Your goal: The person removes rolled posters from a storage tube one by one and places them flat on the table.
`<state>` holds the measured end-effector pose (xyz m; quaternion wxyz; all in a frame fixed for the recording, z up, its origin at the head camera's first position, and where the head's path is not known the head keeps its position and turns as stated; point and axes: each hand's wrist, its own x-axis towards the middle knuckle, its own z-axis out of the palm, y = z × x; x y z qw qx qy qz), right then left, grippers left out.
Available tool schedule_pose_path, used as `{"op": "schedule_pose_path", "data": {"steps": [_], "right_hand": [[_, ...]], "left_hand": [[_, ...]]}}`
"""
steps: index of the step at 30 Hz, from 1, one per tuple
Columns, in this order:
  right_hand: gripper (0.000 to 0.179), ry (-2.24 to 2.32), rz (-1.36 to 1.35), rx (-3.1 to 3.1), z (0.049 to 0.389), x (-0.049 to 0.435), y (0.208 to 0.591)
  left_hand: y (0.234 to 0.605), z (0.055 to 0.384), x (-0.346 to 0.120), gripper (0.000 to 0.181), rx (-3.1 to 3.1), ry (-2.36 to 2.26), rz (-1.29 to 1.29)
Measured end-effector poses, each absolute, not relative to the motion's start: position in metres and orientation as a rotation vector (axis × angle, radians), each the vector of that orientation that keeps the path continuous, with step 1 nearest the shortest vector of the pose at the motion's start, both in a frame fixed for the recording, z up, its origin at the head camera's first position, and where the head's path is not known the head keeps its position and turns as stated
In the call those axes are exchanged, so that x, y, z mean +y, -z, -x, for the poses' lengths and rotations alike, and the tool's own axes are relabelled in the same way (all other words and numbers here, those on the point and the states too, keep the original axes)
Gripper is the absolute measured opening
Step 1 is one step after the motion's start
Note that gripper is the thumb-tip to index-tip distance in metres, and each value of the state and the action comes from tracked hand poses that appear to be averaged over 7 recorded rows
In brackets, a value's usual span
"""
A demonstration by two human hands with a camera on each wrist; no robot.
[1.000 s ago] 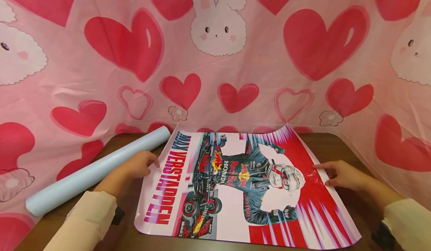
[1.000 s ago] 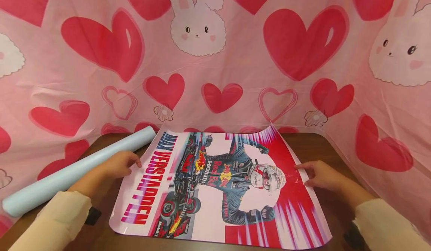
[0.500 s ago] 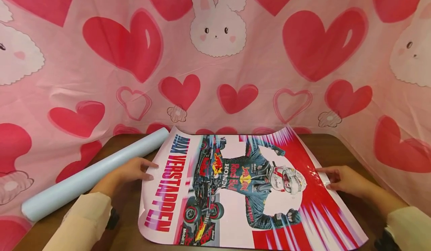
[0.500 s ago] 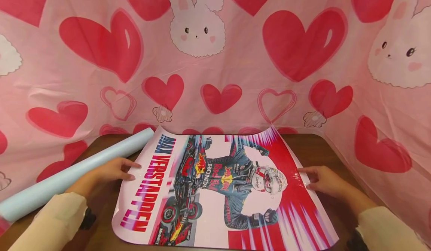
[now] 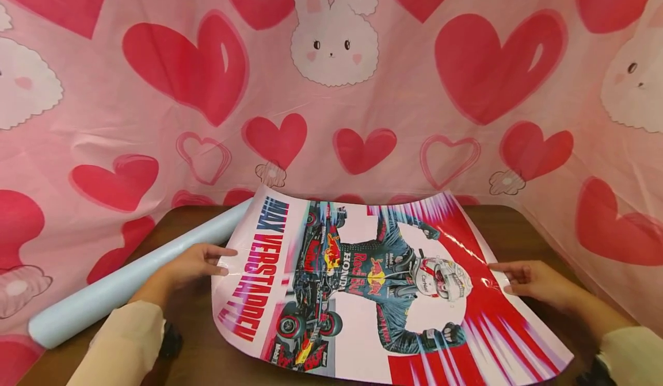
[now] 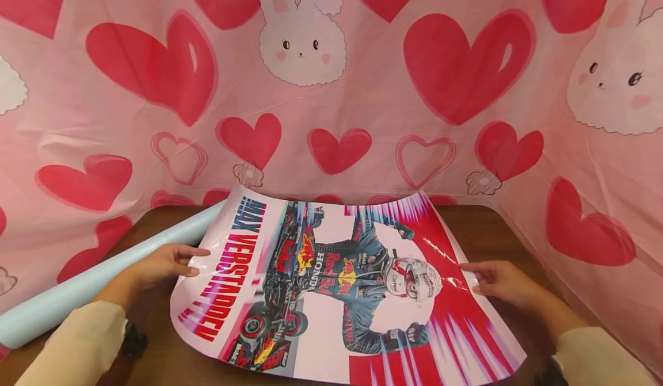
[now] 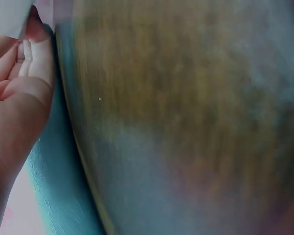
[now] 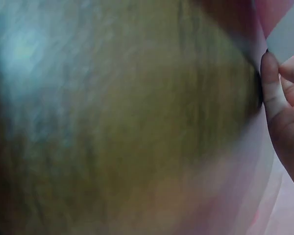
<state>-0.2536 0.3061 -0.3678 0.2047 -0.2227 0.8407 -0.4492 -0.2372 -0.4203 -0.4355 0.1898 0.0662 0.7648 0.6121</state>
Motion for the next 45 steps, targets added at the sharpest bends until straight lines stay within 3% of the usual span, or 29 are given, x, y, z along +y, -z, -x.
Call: {"op": "schedule_pose_path", "data": {"steps": [7,16,23,30,40,45], "right_hand": [[0.055,1.408,0.575,2.116,0.258,0.318,0.38],[0.059,1.657,0.545,1.71,0.262,0.324,0.389],[0.059,1.747,0.532,1.563,0.258,0.329,0.387],[0.049,1.733,0.525,1.833,0.254,0.322,0.387],[0.04,1.578,0.495,2.018,0.244,0.309,0.379],[0.046,1.527,0.532,2.006,0.235,0.307,0.373]], "left_hand": [[0.446,0.24,-0.429,0.048,1.977,-1.83,-0.218],[0.451,0.239,-0.43,0.035,1.891,-1.924,-0.158],[0.432,0.232,-0.427,0.032,1.836,-1.957,-0.115],[0.416,0.23,-0.427,0.024,1.959,-1.862,-0.073],[0.409,0.221,-0.422,0.06,1.89,-1.756,-0.196],[0.405,0.215,-0.425,0.07,1.836,-1.747,-0.356]]}}
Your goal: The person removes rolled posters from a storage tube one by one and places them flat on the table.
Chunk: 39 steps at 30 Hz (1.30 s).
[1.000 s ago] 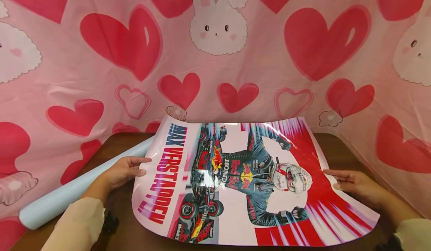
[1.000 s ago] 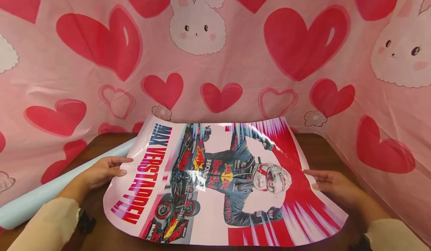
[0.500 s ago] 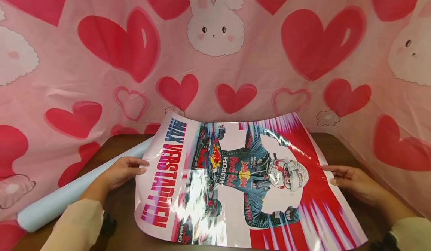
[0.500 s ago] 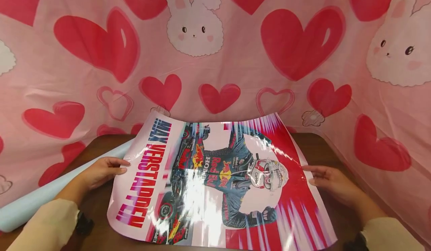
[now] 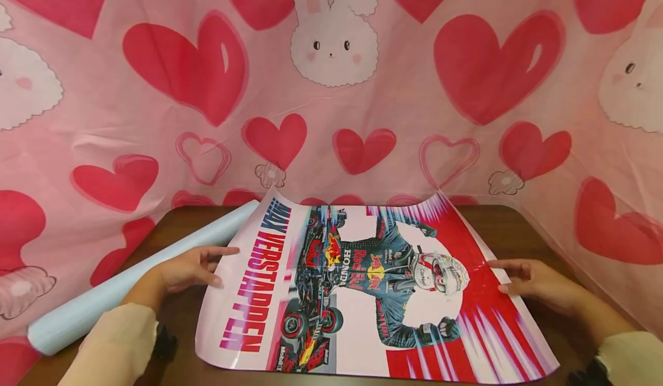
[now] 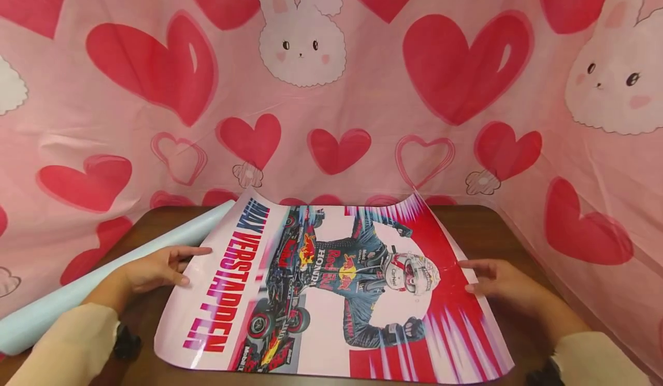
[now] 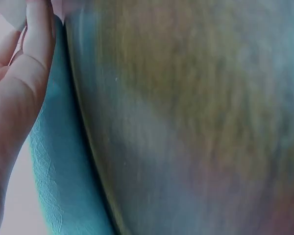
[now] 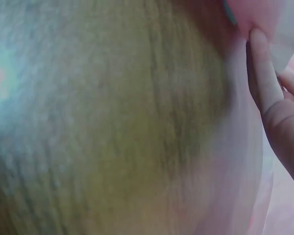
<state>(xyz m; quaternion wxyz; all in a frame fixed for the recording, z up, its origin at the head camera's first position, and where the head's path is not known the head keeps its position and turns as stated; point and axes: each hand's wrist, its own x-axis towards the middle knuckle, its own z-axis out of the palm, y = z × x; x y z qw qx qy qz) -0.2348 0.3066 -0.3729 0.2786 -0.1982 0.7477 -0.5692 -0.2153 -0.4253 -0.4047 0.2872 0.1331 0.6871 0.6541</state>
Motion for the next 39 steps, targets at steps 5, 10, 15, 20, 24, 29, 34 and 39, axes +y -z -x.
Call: {"op": "schedule_pose_path", "data": {"steps": [5,10,15,20,24,29,34,39], "right_hand": [[0.057,1.537,0.601,1.932,0.236,0.31,0.379],[0.057,1.56,0.566,1.862,0.235,0.318,0.384],[0.058,1.664,0.597,1.664,0.233,0.328,0.384],[0.057,1.664,0.576,1.69,0.232,0.334,0.384],[0.052,1.61,0.545,1.963,0.229,0.331,0.384],[0.041,1.544,0.526,2.282,0.218,0.323,0.379],[0.041,1.5,0.497,2.359,0.209,0.318,0.371],[0.061,1.527,0.523,2.138,0.199,0.319,0.364]], "left_hand": [[0.413,0.216,-0.431,0.071,1.804,-1.744,-0.405],[0.421,0.217,-0.434,0.069,1.781,-1.767,-0.415],[0.424,0.218,-0.434,0.062,1.785,-1.824,-0.479],[0.423,0.213,-0.432,0.057,1.835,-1.843,-0.465],[0.419,0.206,-0.43,0.054,1.975,-1.839,-0.352],[0.408,0.202,-0.429,0.048,2.089,-1.8,-0.27],[0.397,0.201,-0.429,0.044,2.073,-1.772,-0.276],[0.387,0.2,-0.429,0.045,1.945,-1.769,-0.291]]}}
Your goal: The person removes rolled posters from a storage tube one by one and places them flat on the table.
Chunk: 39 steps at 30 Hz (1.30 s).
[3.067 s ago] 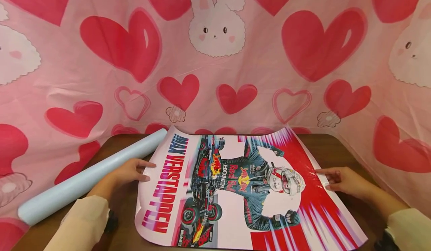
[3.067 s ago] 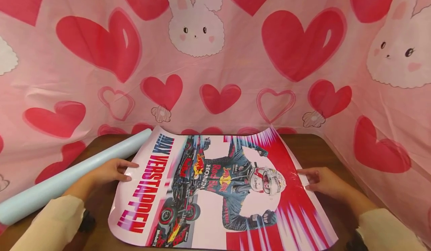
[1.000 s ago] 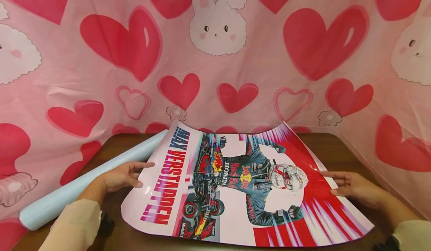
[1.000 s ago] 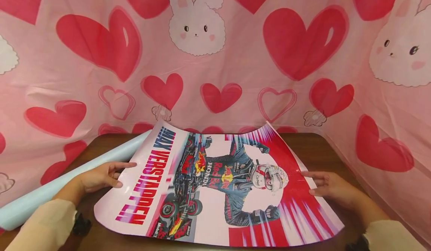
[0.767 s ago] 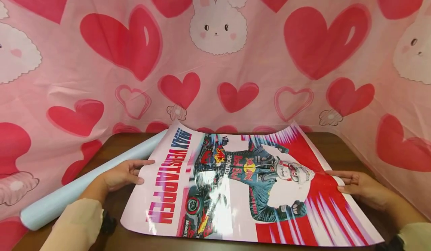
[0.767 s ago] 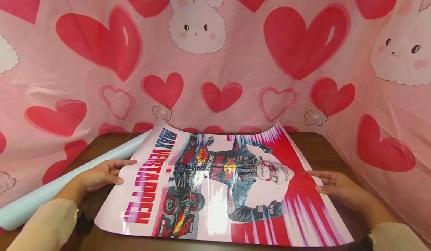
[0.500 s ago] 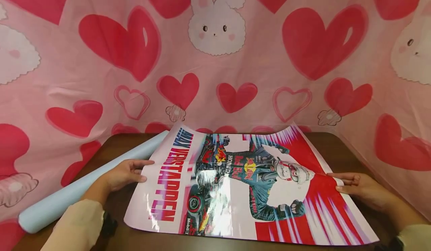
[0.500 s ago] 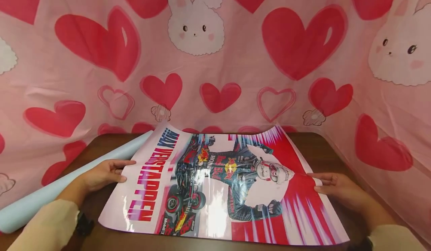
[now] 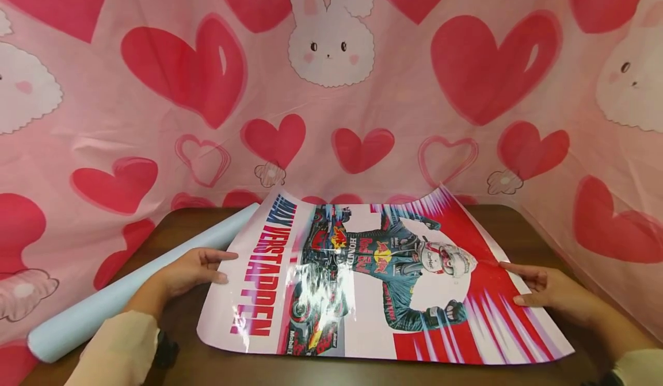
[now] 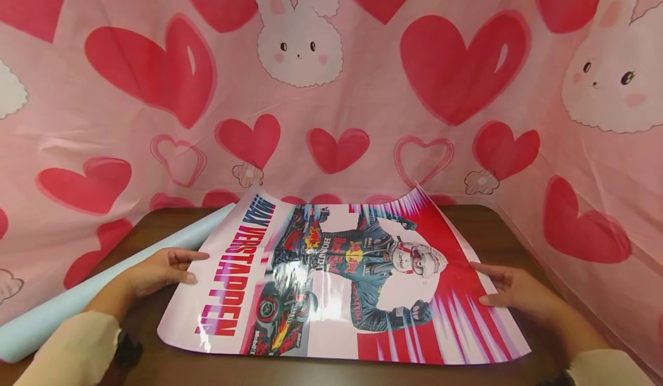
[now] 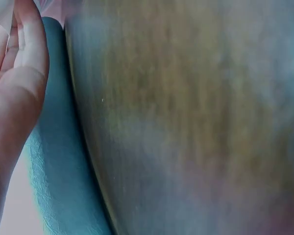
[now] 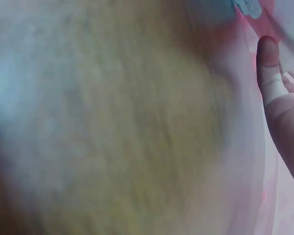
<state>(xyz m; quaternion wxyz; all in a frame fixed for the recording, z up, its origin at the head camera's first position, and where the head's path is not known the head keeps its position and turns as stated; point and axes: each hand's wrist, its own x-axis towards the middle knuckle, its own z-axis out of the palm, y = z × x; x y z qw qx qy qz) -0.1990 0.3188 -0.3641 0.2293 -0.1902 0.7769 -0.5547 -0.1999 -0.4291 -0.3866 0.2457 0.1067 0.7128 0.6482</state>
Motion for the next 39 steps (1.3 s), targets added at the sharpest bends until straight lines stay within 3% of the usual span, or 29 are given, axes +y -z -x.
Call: {"op": "schedule_pose_path", "data": {"steps": [4,12,30,39], "right_hand": [[0.064,1.562,0.602,2.122,0.197,0.319,0.368],[0.052,1.52,0.548,2.286,0.203,0.322,0.368],[0.016,1.239,0.483,2.621,0.217,0.32,0.359],[0.016,1.106,0.453,2.711,0.212,0.313,0.351]], "left_hand": [[0.388,0.197,-0.429,0.05,1.873,-1.79,-0.363],[0.386,0.192,-0.424,0.051,1.917,-1.817,-0.301],[0.379,0.189,-0.419,0.028,2.073,-1.754,-0.227],[0.37,0.187,-0.414,0.031,2.161,-1.685,-0.162]]}}
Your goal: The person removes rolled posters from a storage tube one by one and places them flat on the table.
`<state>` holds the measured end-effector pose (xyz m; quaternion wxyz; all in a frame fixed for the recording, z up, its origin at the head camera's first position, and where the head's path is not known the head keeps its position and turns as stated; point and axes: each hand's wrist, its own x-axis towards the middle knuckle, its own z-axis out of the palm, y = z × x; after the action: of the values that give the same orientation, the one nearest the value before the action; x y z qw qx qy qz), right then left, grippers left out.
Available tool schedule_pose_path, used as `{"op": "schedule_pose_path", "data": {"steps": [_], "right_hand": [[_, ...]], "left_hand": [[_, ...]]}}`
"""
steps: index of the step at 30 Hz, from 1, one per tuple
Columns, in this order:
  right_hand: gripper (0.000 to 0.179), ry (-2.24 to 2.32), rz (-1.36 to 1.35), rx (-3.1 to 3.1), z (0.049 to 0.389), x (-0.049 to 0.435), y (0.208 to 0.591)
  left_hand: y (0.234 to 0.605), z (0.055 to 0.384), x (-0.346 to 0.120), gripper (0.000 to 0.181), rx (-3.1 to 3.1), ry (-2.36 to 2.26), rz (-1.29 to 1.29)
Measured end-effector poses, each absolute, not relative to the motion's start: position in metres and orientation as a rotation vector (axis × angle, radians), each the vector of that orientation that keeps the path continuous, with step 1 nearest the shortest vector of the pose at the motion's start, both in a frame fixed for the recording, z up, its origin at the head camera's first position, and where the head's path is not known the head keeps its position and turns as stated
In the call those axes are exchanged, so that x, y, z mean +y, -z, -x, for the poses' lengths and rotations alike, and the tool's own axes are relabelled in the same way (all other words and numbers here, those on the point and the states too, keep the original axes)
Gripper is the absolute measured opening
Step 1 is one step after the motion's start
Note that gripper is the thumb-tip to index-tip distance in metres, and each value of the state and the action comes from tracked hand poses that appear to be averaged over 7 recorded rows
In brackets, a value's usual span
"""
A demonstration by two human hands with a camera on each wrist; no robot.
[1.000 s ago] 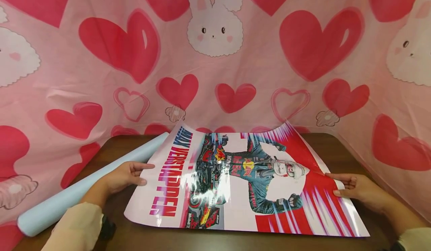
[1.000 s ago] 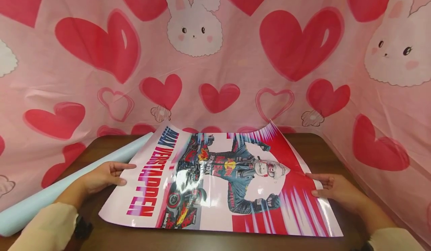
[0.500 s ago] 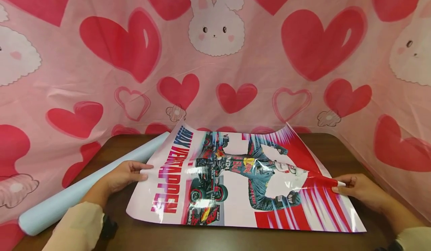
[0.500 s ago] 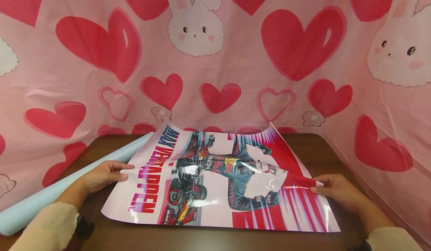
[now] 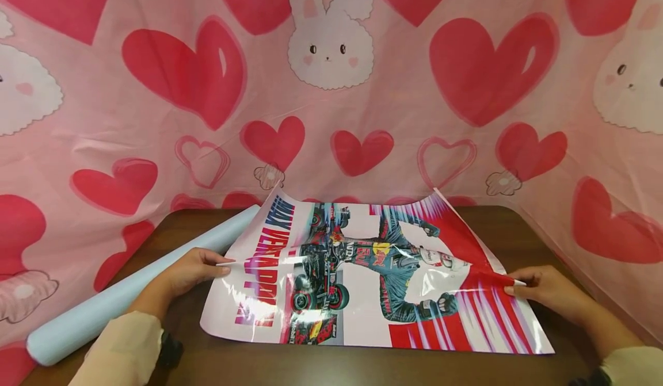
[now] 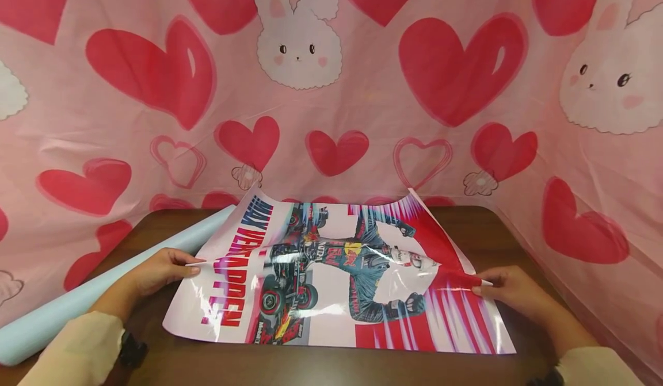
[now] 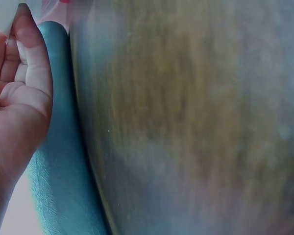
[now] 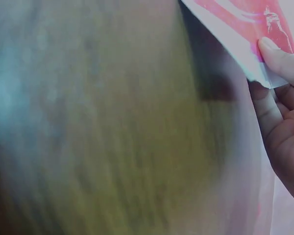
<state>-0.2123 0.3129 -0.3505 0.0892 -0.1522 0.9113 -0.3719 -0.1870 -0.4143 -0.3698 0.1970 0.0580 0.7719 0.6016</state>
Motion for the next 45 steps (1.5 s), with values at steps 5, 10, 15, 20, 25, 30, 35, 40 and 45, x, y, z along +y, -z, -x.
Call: {"op": "schedule_pose_path", "data": {"steps": [5,10,15,20,25,30,35,40,45], "right_hand": [[0.007,1.144,0.526,2.74,0.203,0.305,0.35],[0.014,1.125,0.501,2.743,0.193,0.299,0.347],[0.043,0.976,0.469,2.789,0.18,0.295,0.344],[0.045,1.053,0.533,2.644,0.187,0.3,0.336],[0.044,1.102,0.608,2.555,0.199,0.304,0.328],[0.05,1.116,0.663,2.511,0.211,0.298,0.324],[0.054,1.157,0.628,2.397,0.217,0.295,0.321],[0.056,1.138,0.615,2.397,0.217,0.296,0.318],[0.056,1.193,0.593,2.381,0.215,0.3,0.309]], "left_hand": [[0.374,0.191,-0.42,0.027,2.171,-1.684,-0.182],[0.378,0.195,-0.424,0.026,2.191,-1.647,-0.204],[0.381,0.196,-0.429,0.038,2.224,-1.536,-0.289],[0.373,0.195,-0.427,0.041,2.229,-1.451,-0.246],[0.365,0.197,-0.424,0.043,2.342,-1.331,-0.169],[0.361,0.205,-0.418,0.061,2.396,-1.287,-0.216],[0.36,0.208,-0.41,0.074,2.406,-1.253,-0.21],[0.355,0.208,-0.411,0.073,2.441,-1.216,-0.192],[0.343,0.209,-0.414,0.062,2.531,-1.135,-0.222]]}}
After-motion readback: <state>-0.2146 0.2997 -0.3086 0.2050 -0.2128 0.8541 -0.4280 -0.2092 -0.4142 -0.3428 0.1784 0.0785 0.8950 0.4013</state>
